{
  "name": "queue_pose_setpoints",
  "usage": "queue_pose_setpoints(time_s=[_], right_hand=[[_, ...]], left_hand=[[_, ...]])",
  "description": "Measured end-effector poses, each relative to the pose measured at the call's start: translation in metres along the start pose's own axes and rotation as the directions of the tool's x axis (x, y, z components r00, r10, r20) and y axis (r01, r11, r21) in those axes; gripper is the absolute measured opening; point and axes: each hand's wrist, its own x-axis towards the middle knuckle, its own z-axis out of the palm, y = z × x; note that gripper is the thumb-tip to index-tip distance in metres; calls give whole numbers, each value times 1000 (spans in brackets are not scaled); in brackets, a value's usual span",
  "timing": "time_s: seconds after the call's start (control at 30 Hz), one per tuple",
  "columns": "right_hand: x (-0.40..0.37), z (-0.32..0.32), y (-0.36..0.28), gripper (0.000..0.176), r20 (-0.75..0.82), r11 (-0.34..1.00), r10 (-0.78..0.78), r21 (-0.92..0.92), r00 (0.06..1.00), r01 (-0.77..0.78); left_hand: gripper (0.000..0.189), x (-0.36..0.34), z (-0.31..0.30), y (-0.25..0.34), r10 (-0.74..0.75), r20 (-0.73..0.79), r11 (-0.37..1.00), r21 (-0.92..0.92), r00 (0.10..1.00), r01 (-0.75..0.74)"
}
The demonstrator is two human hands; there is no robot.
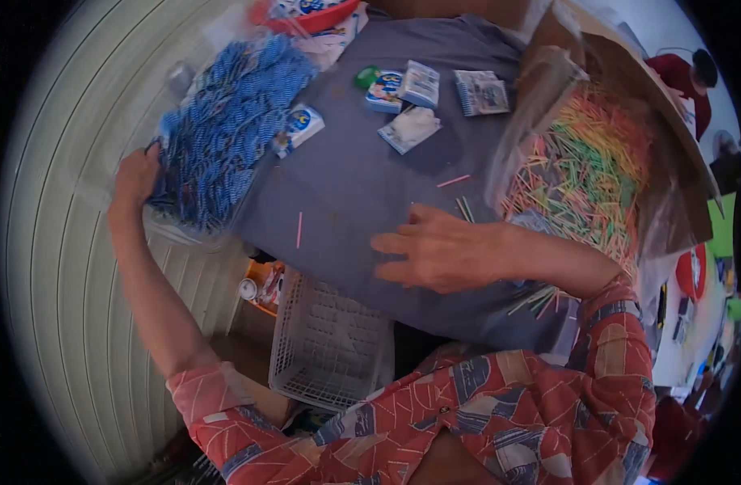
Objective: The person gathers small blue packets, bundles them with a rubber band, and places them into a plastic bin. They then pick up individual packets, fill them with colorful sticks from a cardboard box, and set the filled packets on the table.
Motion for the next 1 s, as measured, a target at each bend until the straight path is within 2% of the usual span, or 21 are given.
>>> queue_pose_setpoints(time_s=[0.03, 0.07, 0.1, 0.13, 0.17, 0.2, 0.23, 0.3, 0.37, 0.43, 0.47, 0.5, 0.53, 0.63, 0.7, 0.77, 0.8, 0.87, 0.93, 0.97, 1.0], right_hand=[[-25, 3, -3, 35, 5, 1000, 19, 8, 1000, -19], [-53, 5, -7, 35, -89, 989, 121, 101, 989, -112], [-76, 6, -10, 35, -174, 961, 225, 199, 959, -190], [-97, 9, -15, 35, -178, 960, 235, 199, 956, -199], [-118, 15, -22, 36, -245, 920, 363, 244, 899, -306], [-135, 19, -26, 37, -304, 866, 485, 296, 820, -402], [-148, 26, -29, 37, -306, 860, 497, 303, 812, -412], [-167, 43, -35, 38, -305, 730, 634, 540, 711, -420], [-166, 57, -47, 37, -289, 726, 652, 504, 700, -468], [-169, 58, -51, 36, -275, 704, 691, 468, 669, -535], [-169, 56, -53, 34, -277, 757, 645, 358, 712, -547], [-175, 54, -53, 31, -266, 805, 592, 245, 761, -540], [-189, 52, -49, 31, -266, 790, 612, 247, 745, -561], [-246, 45, -9, 26, -382, 691, 693, 109, 612, -715], [-294, 57, 40, 23, -321, 570, 795, 100, 515, -816], [-308, 49, 74, 22, -344, 488, 819, -1, 459, -873], [-307, 42, 95, 23, -359, 491, 804, -47, 473, -870], [-291, 24, 137, 22, -395, 468, 781, -142, 483, -872], [-284, 27, 193, 20, -459, 404, 770, -186, 443, -896], [-282, 43, 228, 19, -501, 370, 762, -183, 410, -911], [-273, 42, 243, 19, -495, 397, 757, -172, 427, -902]], left_hand=[[55, 1, -3, -6, 9, 23, 1000, -16, 1000, -9], [55, -4, 1, -8, 17, 26, 1000, -18, 1000, -16], [51, -6, 4, -13, 48, -222, 998, 42, 974, -39], [48, -8, 5, -10, 93, -456, 993, 105, 885, -51], [48, -21, -3, 15, 106, -458, 992, 104, 883, -65], [46, -46, -17, 64, 181, -596, 982, 152, 782, -112], [46, -71, -26, 114, 253, -710, 967, 207, 657, -149], [42, -101, -13, 214, 413, -558, 880, 43, 720, -472], [40, -121, 22, 306, 518, -341, 825, -45, 785, -564], [34, -110, 85, 369, 549, -275, 813, -46, 790, -581], [34, -105, 110, 387, 577, -289, 785, -60, 764, -616], [30, -95, 134, 393, 591, -257, 786, -31, 765, -618], [28, -85, 147, 396, 598, -221, 790, 1, 770, -613], [27, -74, 144, 389, 685, -215, 707, -35, 696, -707], [22, -74, 144, 389, 685, -215, 709, -28, 696, -705], [15, -88, 125, 386, 625, -311, 739, -58, 716, -671], [15, -101, 113, 387, 617, -309, 748, -53, 723, -661], [15, -142, 84, 398, 510, -495, 703, -232, 704, -672], [18, -201, 59, 411, 591, -337, 594, -433, 733, -678], [19, -230, 46, 426, 651, -303, 557, -432, 696, -709], [20, -256, 38, 442, 704, -268, 521, -434, 658, -735]])
